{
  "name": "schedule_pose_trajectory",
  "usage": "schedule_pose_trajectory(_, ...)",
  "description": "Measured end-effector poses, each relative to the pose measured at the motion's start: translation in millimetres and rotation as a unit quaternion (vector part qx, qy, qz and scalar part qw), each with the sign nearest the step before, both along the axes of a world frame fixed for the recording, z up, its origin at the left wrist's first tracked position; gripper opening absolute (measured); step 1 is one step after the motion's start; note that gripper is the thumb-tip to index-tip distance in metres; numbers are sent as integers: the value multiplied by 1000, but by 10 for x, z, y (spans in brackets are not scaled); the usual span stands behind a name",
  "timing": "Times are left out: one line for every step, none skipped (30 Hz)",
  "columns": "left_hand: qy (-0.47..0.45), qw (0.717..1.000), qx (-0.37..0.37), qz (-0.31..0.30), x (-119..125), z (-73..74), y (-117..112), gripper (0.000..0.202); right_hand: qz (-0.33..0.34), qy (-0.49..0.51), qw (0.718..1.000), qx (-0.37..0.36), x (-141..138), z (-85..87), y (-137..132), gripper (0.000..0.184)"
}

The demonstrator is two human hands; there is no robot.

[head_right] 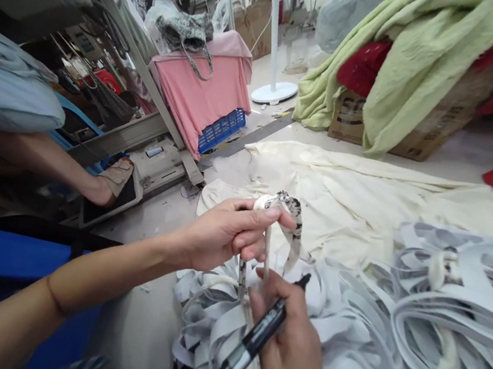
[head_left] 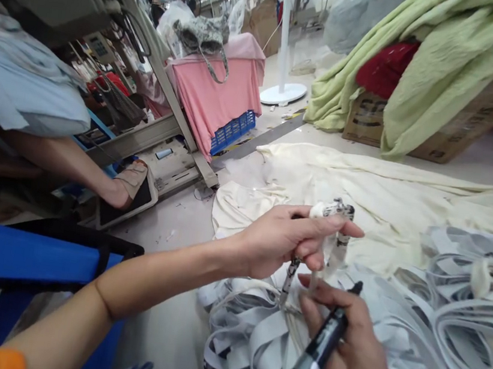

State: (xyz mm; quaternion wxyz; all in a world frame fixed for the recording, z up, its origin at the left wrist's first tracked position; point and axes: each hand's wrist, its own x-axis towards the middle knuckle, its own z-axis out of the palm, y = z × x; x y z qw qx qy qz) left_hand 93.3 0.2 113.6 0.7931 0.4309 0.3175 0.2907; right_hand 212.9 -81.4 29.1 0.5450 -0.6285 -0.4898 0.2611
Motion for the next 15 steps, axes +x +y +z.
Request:
schedule_pose_trajectory(6,1000,8,21,-15,-14,4,22,1,-7,1000,3,-37,-54,-33,42)
schedule_pose_trajectory(18,999,12,49,-27,-31,9,22,3,-15,1000,7,-65,-96,-62,41)
schedule_pose_trajectory(33,996,10,85,-39,-54,15,20,7,-23,1000,11,-84,-132,-88,40)
schedule_pose_trajectory(49,990,2,128,-51,-80,20,20,12,-32,999,15,-98,-166,-113,39)
schedule_pose_trajectory(64,982,-9,178,-63,-110,21,21,19,-41,999,20,-109,-203,-138,38)
schedule_pose_trajectory(73,970,-19,232,-73,-142,15,20,27,-49,998,26,-122,-244,-163,37)
schedule_pose_trajectory(76,956,-24,282,-80,-173,0,17,37,-58,997,33,-136,-290,-188,35)
schedule_pose_trajectory(72,943,-24,325,-82,-202,-27,15,49,-66,996,40,-154,-339,-212,33)
schedule_pose_trajectory(66,931,-16,359,-77,-227,-67,19,63,-75,994,50,-175,-389,-234,30)
schedule_pose_trajectory(57,925,-7,375,-63,-248,-118,25,79,-85,991,60,-198,-436,-252,26)
schedule_pose_trajectory(46,926,0,375,-40,-262,-177,30,96,-95,988,72,-223,-477,-268,22)
schedule_pose_trajectory(33,933,1,359,-10,-272,-239,32,113,-105,984,84,-249,-508,-279,20)
schedule_pose_trajectory(17,945,-9,328,24,-276,-299,35,127,-113,981,96,-273,-525,-287,18)
schedule_pose_trajectory(0,958,-31,284,56,-277,-350,40,134,-118,979,102,-295,-529,-293,18)
schedule_pose_trajectory(-13,971,-62,230,82,-275,-389,48,130,-117,980,99,-315,-519,-298,16)
